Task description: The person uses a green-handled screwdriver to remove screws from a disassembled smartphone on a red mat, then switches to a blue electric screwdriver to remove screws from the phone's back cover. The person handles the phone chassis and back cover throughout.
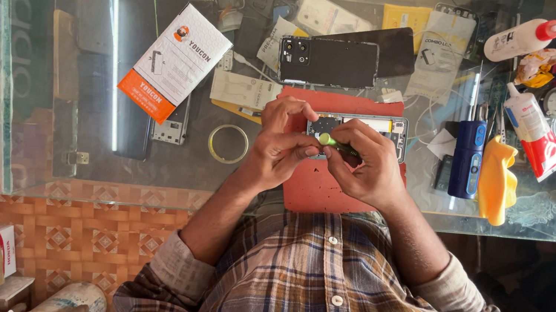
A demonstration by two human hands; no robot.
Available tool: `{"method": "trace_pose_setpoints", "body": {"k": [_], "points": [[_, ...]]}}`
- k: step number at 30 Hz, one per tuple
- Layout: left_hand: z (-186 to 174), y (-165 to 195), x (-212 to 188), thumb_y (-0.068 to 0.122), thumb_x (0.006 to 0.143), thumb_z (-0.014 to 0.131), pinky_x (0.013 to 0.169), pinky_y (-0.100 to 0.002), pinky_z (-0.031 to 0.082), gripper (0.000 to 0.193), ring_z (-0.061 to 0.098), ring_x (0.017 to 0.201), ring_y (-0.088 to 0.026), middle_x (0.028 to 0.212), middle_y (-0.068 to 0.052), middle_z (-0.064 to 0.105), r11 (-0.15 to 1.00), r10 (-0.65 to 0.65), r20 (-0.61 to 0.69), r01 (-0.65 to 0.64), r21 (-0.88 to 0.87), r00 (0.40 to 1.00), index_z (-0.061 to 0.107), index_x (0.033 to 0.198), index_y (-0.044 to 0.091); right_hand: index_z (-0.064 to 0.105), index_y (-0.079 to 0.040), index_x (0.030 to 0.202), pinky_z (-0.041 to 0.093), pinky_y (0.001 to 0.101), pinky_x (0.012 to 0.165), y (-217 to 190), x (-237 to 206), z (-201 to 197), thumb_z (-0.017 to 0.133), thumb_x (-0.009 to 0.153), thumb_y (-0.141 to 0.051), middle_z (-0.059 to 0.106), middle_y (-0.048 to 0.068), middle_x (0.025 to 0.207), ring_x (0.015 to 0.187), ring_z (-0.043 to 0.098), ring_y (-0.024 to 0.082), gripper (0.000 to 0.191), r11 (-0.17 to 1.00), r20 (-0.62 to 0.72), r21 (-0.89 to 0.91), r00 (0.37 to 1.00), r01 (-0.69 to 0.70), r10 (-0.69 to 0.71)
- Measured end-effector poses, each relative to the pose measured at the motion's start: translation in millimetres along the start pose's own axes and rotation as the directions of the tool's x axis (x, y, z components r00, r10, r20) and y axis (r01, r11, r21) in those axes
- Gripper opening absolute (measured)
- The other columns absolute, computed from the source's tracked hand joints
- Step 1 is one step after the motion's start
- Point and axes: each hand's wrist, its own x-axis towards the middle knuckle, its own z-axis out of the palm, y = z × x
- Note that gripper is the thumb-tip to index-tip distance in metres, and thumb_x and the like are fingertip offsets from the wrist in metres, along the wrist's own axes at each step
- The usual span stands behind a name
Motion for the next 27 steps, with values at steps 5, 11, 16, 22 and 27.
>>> {"method": "trace_pose_setpoints", "body": {"k": [5,11,16,22,27], "points": [[0,-8,-5,0.032,0.095,0.074,0.115,-0.045,0.030,0.023,0.043,0.126,-0.024,0.124,-0.004,0.052,0.995,0.006,0.098,0.004,-0.099,0.995,0.079,0.095,0.010,0.065,0.003,0.099,0.049,0.0275,0.057,6,-6,-1,0.074,0.086,0.004,0.067,0.010,0.094,0.069,0.064,0.015,0.015,0.997,0.079,0.064,0.996,-0.034,0.029],[1,-10,-9,0.039,0.100,0.070,0.108,-0.039,0.034,0.032,0.040,0.118,-0.022,0.124,-0.004,0.048,0.975,-0.041,0.146,0.072,-0.211,0.988,0.077,0.092,0.009,0.063,0.002,0.098,0.053,0.0259,0.058,11,-7,1,0.068,0.082,0.007,0.067,0.009,0.098,0.072,0.067,0.012,0.017,0.992,0.110,0.126,0.994,-0.005,-0.009],[2,-12,-9,0.036,0.102,0.070,0.103,-0.036,0.035,0.030,0.039,0.114,-0.021,0.123,-0.004,0.048,0.956,-0.079,0.189,0.128,-0.265,0.979,0.078,0.093,0.009,0.061,0.002,0.098,0.050,0.0295,0.056,14,-7,3,0.069,0.082,0.004,0.063,0.010,0.094,0.064,0.061,0.016,0.018,0.998,0.137,0.053,0.990,0.021,-0.028],[0,-11,-13,0.035,0.103,0.068,0.111,-0.038,0.031,0.028,0.039,0.117,-0.020,0.124,-0.003,0.049,0.943,-0.065,0.180,0.119,-0.310,0.982,0.078,0.094,0.011,0.051,0.001,0.105,0.050,0.0347,0.061,12,-11,10,0.065,0.093,0.004,0.059,0.011,0.094,0.070,0.061,0.022,0.018,0.996,0.191,0.076,0.980,0.047,-0.061],[0,-12,-13,0.035,0.103,0.068,0.112,-0.039,0.030,0.027,0.040,0.117,-0.020,0.124,-0.003,0.049,0.942,-0.068,0.177,0.122,-0.313,0.982,0.078,0.093,0.012,0.051,0.001,0.105,0.052,0.0360,0.063,13,-11,10,0.063,0.092,0.003,0.060,0.013,0.094,0.073,0.066,0.024,0.018,0.995,0.211,0.104,0.977,0.010,-0.032]]}}
